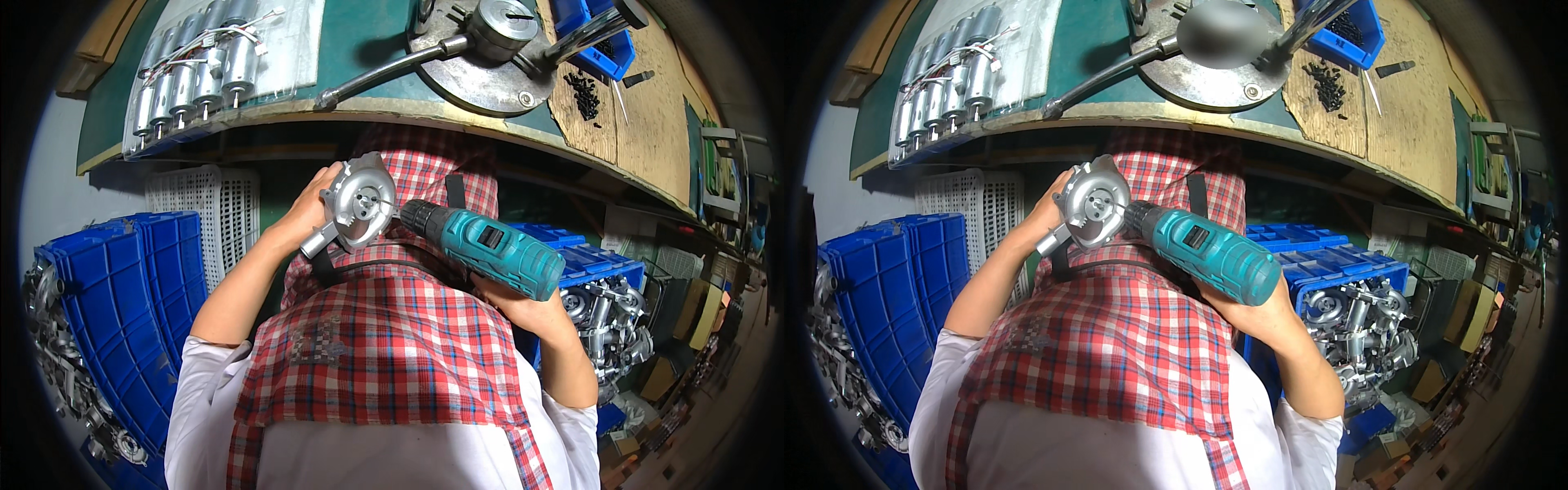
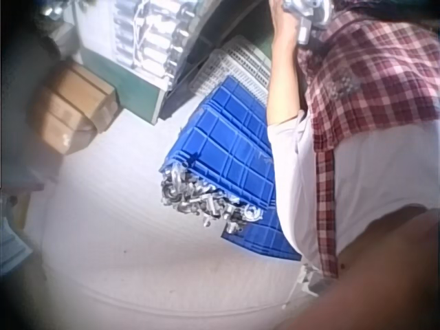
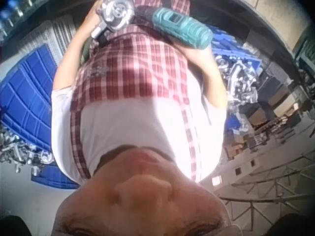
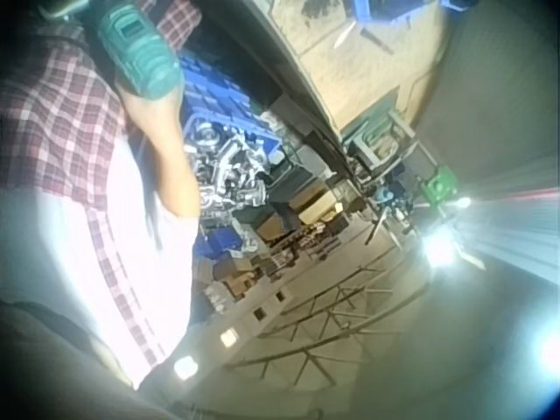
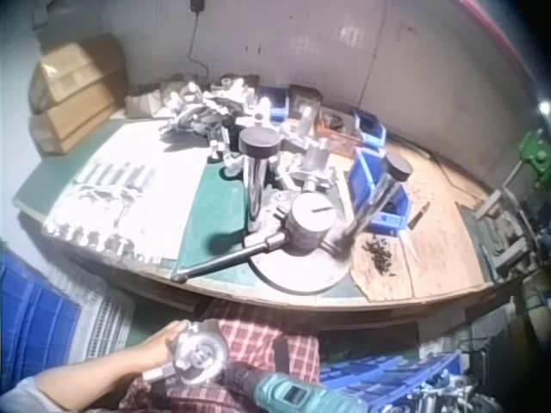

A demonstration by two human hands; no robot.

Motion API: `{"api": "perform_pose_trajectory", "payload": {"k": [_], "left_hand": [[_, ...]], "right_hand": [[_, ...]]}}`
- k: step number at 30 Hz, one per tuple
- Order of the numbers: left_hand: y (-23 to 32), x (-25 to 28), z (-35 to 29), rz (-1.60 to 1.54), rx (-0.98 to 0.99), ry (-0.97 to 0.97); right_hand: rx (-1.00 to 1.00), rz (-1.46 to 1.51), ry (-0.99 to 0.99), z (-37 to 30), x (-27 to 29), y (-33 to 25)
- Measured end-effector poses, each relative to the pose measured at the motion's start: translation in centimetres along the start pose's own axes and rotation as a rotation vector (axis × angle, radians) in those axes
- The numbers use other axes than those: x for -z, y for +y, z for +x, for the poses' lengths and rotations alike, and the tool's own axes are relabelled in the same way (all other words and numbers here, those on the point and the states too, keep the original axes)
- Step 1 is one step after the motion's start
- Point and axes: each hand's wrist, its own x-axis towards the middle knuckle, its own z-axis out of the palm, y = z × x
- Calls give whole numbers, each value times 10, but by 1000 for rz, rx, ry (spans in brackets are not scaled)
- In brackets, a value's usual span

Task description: The person assembles a mechanical device by inserting cylindrical components into a circular housing and securing them with screws using a cordless drill. The person repeats this process for multiple units, placing finished assemblies into a blue bin.

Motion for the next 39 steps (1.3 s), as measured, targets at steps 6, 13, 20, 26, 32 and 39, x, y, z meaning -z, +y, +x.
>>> {"api": "perform_pose_trajectory", "payload": {"k": [6, 13, 20, 26, 32, 39], "left_hand": [[-3, 0, -1, 19, -48, 1], [-2, -1, 0, 48, -3, 5], [5, 1, -1, 56, -49, 6], [2, 1, -2, 84, -79, 5], [4, 2, -2, 63, -80, -2], [3, 3, 0, 50, -72, -13]], "right_hand": [[14, 33, -5, 0, -5, 9], [21, -16, -8, -3, 0, 1], [28, -24, -16, 0, 0, 2], [46, -11, -1, 2, -2, 3], [68, -17, -16, 4, -2, 8], [-10, 55, -13, 4, -2, 8]]}}
